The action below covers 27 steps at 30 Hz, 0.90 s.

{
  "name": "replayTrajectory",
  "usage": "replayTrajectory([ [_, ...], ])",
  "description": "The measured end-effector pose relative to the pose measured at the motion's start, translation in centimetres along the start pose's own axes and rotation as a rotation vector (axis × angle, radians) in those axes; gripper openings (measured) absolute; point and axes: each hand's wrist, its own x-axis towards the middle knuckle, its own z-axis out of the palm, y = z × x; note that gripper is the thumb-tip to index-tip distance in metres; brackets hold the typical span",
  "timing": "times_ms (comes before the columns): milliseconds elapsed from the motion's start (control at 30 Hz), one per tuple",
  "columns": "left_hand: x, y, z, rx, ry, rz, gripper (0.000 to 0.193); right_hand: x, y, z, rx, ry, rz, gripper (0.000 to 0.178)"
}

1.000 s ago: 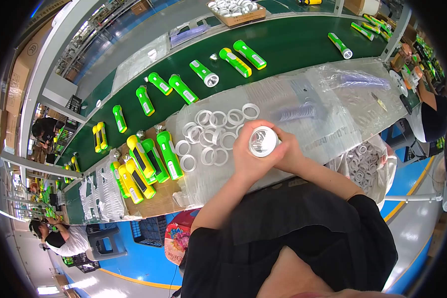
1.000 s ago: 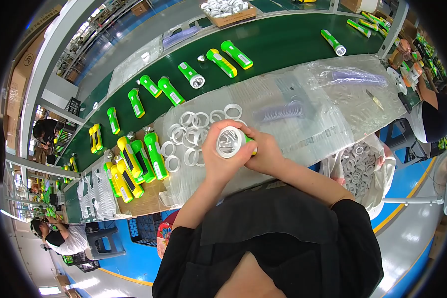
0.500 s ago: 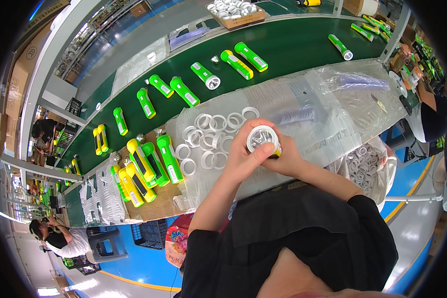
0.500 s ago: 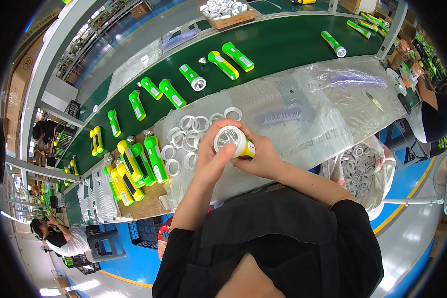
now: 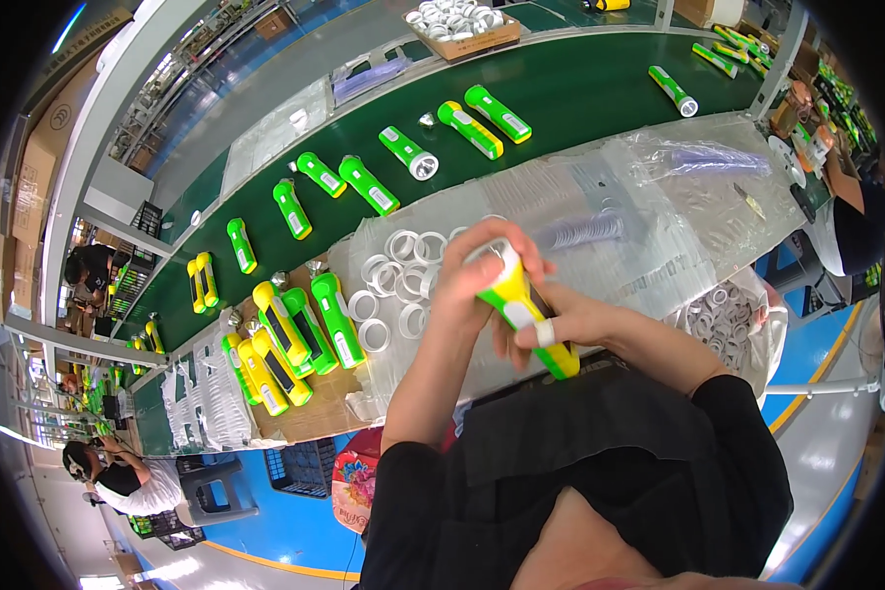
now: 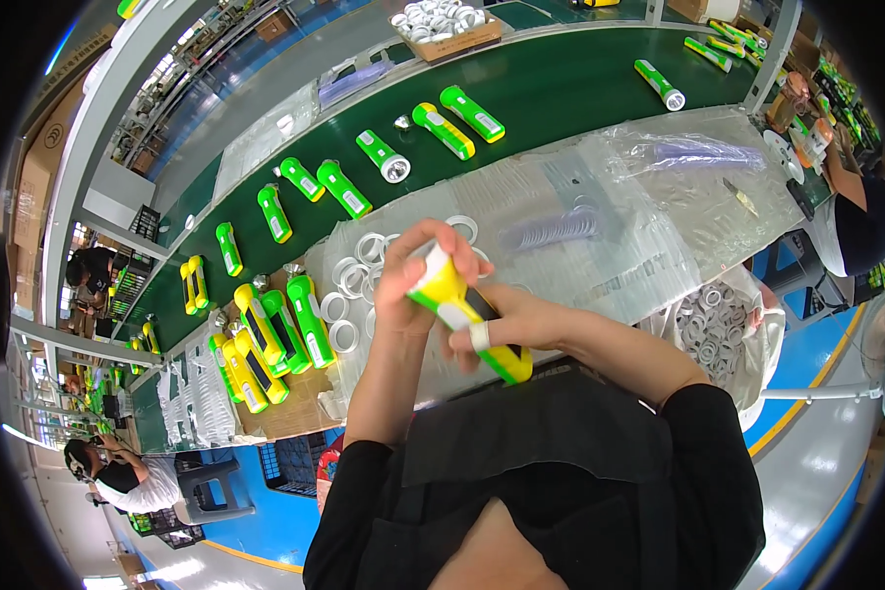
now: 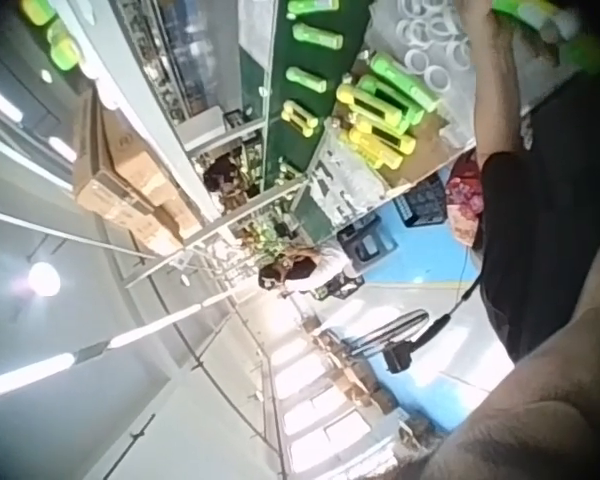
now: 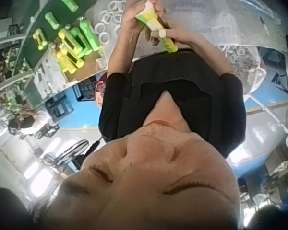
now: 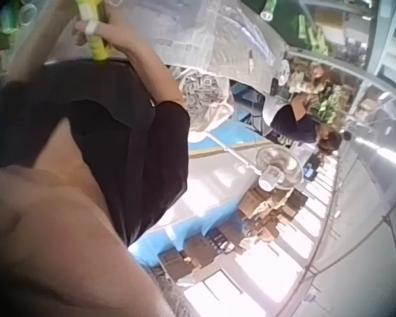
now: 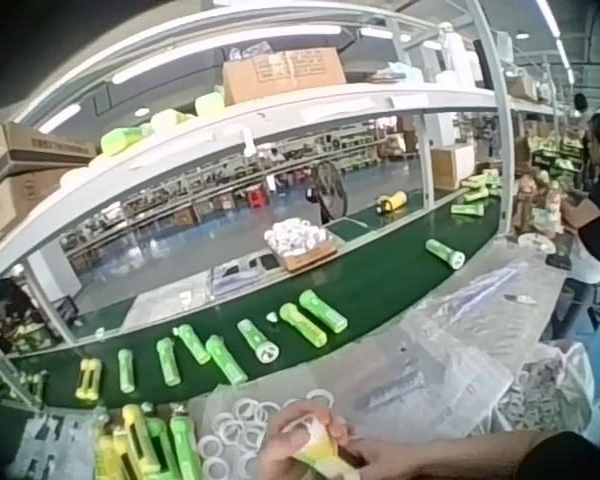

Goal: Assembling plastic flashlight components on a production line.

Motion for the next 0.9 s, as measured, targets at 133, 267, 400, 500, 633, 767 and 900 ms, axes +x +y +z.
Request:
replayTrajectory([
  [133,0.1,-0.1,-1.1,0.252,0.294,0.006,0.042,-0.1,2.7,-0.8,-0.671,0.568,-0.213,0.053],
  [267,0.0,-0.6,-1.5,0.139,0.323,-0.028,0.048,0.0,3.0,-0.1,-0.305,0.52,-0.049,0.058],
  [400,0.0,-0.7,-1.1,0.208,0.3,0.027,0.039,0.0,3.5,-0.8,-0.763,0.688,-0.206,0.053],
  [500,-0.5,-0.9,-0.6,0.314,0.297,0.014,0.027,0.2,4.1,-0.7,-1.017,0.823,-0.2,0.048],
  [633,-0.7,-1.0,0.1,0.277,0.236,0.077,0.023,0.1,5.0,-0.9,-0.817,0.653,-0.24,0.04],
  [767,-0.8,-1.0,-0.2,0.308,0.259,0.044,0.024,0.5,5.0,-0.2,-0.6,0.561,-0.313,0.028],
  [900,-0.6,-1.0,-0.4,0.148,0.073,-0.074,0.037,-0.3,3.7,1.0,0.052,0.063,-0.071,0.013],
])
